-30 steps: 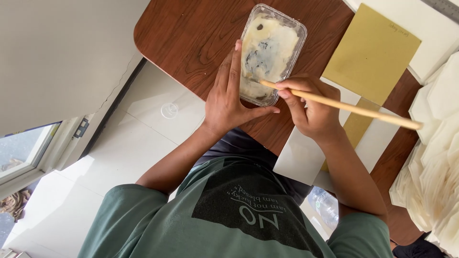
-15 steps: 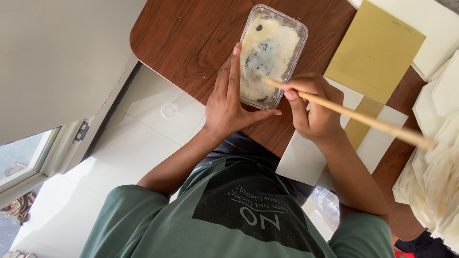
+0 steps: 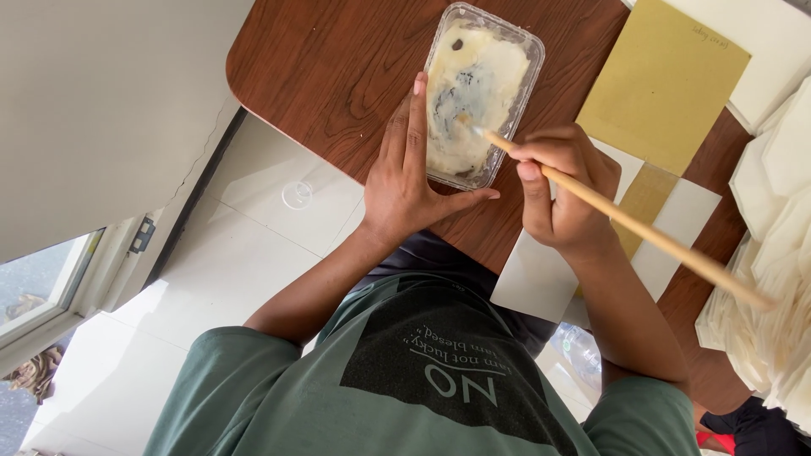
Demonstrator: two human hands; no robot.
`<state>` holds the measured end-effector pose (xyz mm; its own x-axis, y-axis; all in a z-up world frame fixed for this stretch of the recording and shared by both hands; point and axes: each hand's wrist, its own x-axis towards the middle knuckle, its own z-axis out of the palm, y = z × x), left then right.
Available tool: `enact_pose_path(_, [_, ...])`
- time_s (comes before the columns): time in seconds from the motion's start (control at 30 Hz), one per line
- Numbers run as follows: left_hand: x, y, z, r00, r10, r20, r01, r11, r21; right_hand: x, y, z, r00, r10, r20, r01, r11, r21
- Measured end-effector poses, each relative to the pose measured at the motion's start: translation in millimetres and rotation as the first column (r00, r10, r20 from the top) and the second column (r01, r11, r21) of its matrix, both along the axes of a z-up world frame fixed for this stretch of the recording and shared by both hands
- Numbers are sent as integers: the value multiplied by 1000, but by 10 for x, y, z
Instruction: Applying glue to a paper template using a brush for assembly
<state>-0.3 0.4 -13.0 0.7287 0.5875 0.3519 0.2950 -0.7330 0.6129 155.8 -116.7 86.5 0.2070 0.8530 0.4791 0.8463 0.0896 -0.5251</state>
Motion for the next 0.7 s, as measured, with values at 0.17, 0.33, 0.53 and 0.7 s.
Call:
enact_pose_path(0.17, [-8,-6,-73,999,-15,39,16,1000,-24,-38,-14,35,999,38,-2,-38,992,-124])
enact_pose_path(0.33, [-14,-30,-71,1000,4,-11,-4,1000,-12,58,-103,-94,996,0,89,3,1000,-28])
enact_pose_path(0.53, [-7,-38,-49,1000,10,21,-10,1000,-27,-39,-53,39,978,-88,188,115,984,-133])
enact_pose_path(0.7, [-14,-35,-41,1000,-6,23,7,999,-43,3,-177,-14,997,-73,-9,73,997,4])
